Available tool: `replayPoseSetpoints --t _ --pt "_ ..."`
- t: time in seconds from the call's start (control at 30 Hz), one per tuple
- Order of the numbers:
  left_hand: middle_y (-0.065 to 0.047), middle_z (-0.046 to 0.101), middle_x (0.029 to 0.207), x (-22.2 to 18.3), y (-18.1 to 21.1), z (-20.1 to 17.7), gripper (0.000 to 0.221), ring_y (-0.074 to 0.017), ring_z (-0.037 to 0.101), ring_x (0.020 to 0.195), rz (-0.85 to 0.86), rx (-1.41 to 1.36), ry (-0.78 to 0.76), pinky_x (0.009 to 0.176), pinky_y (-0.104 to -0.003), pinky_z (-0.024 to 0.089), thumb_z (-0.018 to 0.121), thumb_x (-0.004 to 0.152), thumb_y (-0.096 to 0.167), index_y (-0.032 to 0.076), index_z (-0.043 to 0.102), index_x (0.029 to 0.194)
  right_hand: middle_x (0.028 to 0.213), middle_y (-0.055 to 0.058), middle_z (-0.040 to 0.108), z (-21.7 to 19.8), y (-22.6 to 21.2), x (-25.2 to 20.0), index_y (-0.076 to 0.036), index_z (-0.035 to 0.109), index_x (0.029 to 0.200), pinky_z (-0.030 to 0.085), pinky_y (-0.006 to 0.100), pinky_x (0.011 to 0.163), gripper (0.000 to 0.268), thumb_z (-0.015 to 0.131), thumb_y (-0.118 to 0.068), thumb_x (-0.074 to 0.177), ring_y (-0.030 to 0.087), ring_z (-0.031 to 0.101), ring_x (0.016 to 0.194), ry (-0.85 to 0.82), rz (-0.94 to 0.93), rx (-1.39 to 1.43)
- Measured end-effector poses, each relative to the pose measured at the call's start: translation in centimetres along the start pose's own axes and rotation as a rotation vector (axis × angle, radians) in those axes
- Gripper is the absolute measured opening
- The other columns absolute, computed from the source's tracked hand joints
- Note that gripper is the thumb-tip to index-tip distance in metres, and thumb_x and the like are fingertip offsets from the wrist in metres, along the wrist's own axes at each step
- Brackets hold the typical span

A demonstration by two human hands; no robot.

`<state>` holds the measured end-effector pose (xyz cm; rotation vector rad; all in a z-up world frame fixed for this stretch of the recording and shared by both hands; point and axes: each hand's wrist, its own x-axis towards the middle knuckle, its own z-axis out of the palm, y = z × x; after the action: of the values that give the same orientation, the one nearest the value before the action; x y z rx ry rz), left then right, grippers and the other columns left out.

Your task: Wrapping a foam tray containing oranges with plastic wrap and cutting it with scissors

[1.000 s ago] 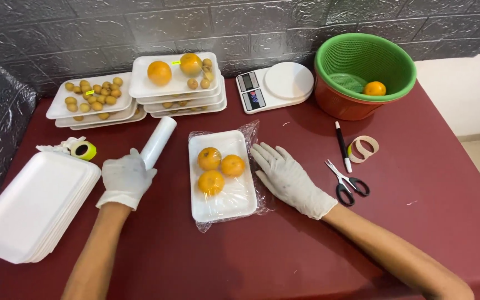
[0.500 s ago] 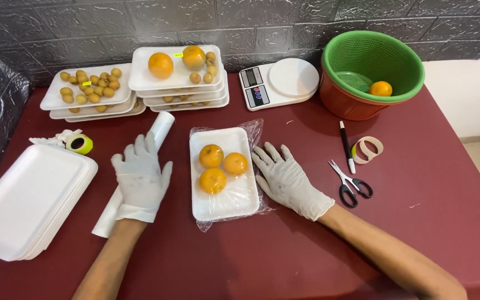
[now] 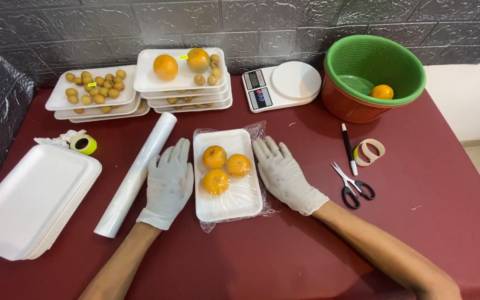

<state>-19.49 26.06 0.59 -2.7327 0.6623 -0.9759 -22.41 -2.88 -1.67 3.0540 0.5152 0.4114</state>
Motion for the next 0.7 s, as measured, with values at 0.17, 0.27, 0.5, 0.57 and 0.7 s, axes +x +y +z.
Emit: replayPoseSetpoints --t 0.17,0.27,0.5,0.57,0.7 --pt "0.001 0.060 0.137 -0.7 0.6 1.5 0.050 -0.0127 0.057 0.122 0.020 -0.025 0.002 0.101 -0.038 0.040 0.054 0.099 0.030 0.016 0.051 0.147 0.157 0.012 0.047 0.5 0.0 0.2 -0.003 0.035 0.156 0.029 0.058 0.118 0.060 0.047 -0.023 0.100 0.032 0.041 0.147 -0.139 -0.037 -0.029" --pt "0.001 0.059 0.138 -1.2 0.7 2.5 0.048 -0.0129 0.055 0.124 0.021 -0.035 0.006 0.103 -0.039 0.038 0.052 0.101 0.031 0.017 0.051 0.147 0.160 0.008 0.043 0.3 0.9 1.2 -0.007 0.031 0.158 0.027 0.061 0.118 0.061 0.045 -0.026 0.101 0.032 0.035 0.150 -0.304 -0.018 0.018" --pt "0.000 0.058 0.141 -1.7 0.7 3.4 0.049 -0.0142 0.056 0.124 0.037 -0.028 0.042 0.101 -0.040 0.040 0.053 0.100 0.030 0.016 0.050 0.148 0.120 -0.018 0.072 -1.1 3.9 4.0 -0.051 0.062 0.130 0.054 0.046 0.102 0.033 0.051 -0.041 0.102 0.020 0.067 0.116 -0.184 0.571 0.508" --pt "0.000 0.057 0.141 -1.9 0.9 3.7 0.047 -0.0144 0.055 0.124 0.039 -0.043 0.034 0.101 -0.040 0.039 0.051 0.102 0.030 0.016 0.050 0.148 0.132 -0.006 0.067 0.8 3.9 4.6 -0.035 0.056 0.139 0.051 0.047 0.105 0.040 0.054 -0.030 0.099 0.023 0.061 0.126 -0.042 0.354 0.292" --pt "-0.001 0.058 0.140 -1.8 0.7 3.6 0.044 -0.0154 0.056 0.123 0.025 -0.083 0.029 0.101 -0.041 0.039 0.049 0.105 0.030 0.016 0.051 0.146 0.162 0.004 0.043 3.6 2.8 5.0 -0.013 0.032 0.160 0.031 0.055 0.119 0.060 0.046 -0.022 0.102 0.030 0.034 0.151 -0.119 0.060 -0.011"
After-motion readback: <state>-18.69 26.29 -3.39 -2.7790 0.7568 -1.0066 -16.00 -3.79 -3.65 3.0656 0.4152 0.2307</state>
